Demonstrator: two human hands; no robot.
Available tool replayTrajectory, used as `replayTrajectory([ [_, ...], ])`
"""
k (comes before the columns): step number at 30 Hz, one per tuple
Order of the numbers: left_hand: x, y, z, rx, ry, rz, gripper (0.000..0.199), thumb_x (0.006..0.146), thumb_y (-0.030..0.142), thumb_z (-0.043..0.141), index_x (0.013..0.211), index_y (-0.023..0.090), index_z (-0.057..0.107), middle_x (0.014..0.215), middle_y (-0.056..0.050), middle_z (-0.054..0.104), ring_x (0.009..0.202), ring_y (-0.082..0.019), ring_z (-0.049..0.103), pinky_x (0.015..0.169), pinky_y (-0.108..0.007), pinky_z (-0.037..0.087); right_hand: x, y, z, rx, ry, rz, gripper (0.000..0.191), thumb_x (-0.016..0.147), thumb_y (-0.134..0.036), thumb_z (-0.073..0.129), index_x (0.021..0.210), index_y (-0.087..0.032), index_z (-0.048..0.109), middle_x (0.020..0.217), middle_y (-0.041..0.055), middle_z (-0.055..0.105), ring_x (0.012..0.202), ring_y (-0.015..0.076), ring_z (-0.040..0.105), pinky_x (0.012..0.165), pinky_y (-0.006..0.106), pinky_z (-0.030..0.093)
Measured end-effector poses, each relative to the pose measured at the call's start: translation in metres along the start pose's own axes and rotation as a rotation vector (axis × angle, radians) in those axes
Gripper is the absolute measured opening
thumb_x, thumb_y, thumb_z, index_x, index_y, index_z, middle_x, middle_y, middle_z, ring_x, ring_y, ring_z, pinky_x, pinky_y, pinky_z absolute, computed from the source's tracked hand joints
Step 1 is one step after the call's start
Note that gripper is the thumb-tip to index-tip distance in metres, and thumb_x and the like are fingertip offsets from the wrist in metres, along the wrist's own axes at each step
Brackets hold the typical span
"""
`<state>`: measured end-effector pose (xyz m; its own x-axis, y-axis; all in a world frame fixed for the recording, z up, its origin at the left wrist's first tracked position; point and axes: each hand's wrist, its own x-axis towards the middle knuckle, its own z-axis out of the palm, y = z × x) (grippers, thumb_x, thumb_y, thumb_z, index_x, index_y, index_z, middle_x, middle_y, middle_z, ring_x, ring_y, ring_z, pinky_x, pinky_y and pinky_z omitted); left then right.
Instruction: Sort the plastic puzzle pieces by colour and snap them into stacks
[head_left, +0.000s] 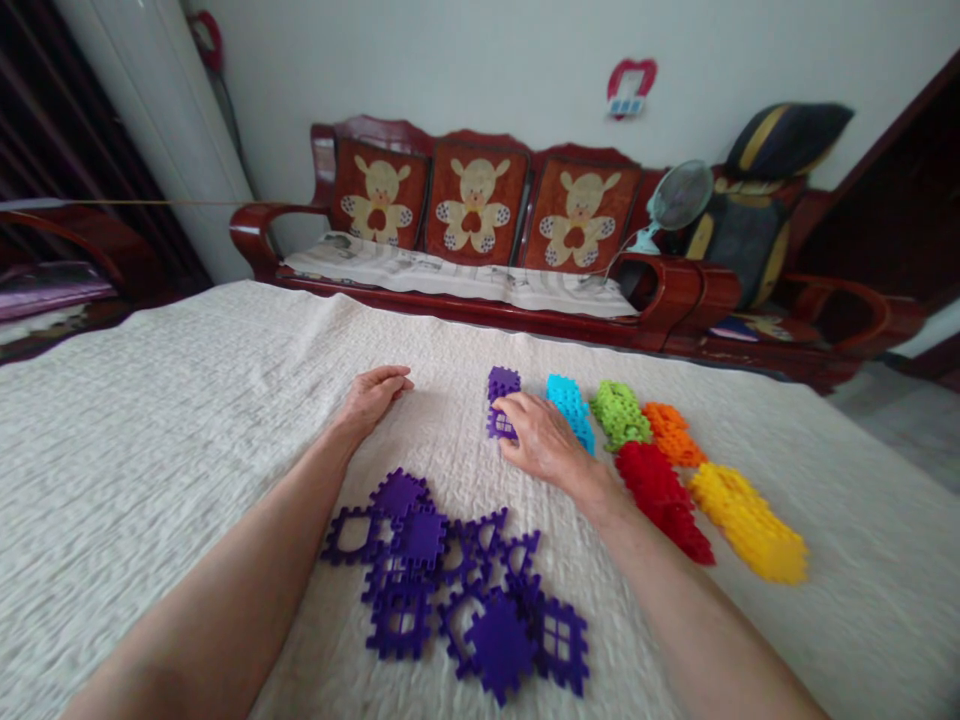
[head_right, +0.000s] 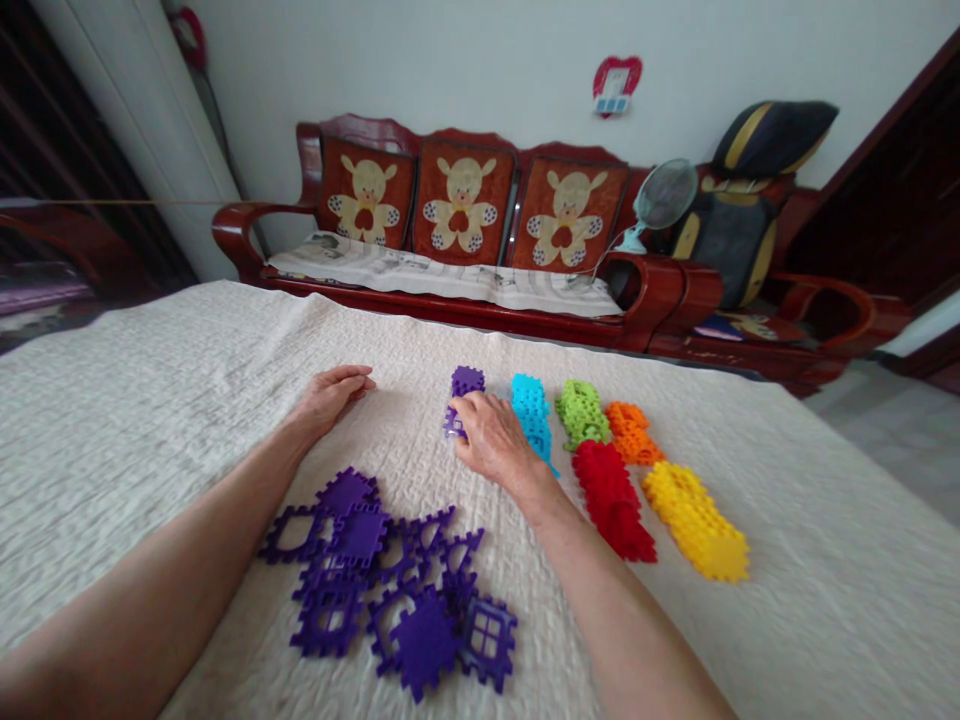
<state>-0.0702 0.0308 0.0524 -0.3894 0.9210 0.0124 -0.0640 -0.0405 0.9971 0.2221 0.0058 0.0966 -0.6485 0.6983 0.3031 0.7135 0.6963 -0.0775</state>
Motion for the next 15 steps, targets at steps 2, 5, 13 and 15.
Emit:
replayTrajectory([
  [2,0.000,-0.001,0.000,0.000,0.000,0.003,0.029,0.058,0.034,0.073,0.084,0.019,0.075,0.072,-0.004,0.073,0.060,-0.014,0.058,0.062,-0.026,0.045,0.002,-0.002,0.004,-0.012,0.102,-0.005,0.045,0.082,-0.016,0.060,0.128,-0.018,0.058,0.127,0.0129,0.063,0.116,0.0270,0.057,0.100,0.040,0.044],
  [5,0.001,0.000,0.000,0.000,-0.006,0.016,0.029,0.058,0.034,0.073,0.083,0.019,0.075,0.072,-0.004,0.073,0.059,-0.014,0.058,0.062,-0.026,0.045,0.009,-0.004,0.011,-0.022,0.224,0.014,0.046,0.085,-0.017,0.059,0.131,-0.016,0.057,0.132,0.0149,0.060,0.121,0.0288,0.054,0.103,0.043,0.041],
  [13,-0.002,0.004,0.001,0.005,-0.008,0.024,0.026,0.057,0.033,0.072,0.079,0.020,0.075,0.069,-0.003,0.072,0.061,-0.015,0.059,0.061,-0.026,0.046,0.022,0.001,0.021,-0.108,0.260,0.080,0.046,0.086,-0.017,0.057,0.132,-0.016,0.055,0.132,0.0155,0.061,0.119,0.0305,0.052,0.103,0.045,0.034],
  [15,-0.002,0.003,0.001,0.014,-0.009,0.013,0.027,0.057,0.033,0.073,0.081,0.020,0.074,0.071,-0.004,0.073,0.062,-0.015,0.060,0.063,-0.027,0.046,0.021,0.003,0.022,-0.116,0.257,0.073,0.046,0.086,-0.016,0.057,0.132,-0.016,0.055,0.131,0.0155,0.061,0.119,0.0306,0.052,0.103,0.045,0.033],
])
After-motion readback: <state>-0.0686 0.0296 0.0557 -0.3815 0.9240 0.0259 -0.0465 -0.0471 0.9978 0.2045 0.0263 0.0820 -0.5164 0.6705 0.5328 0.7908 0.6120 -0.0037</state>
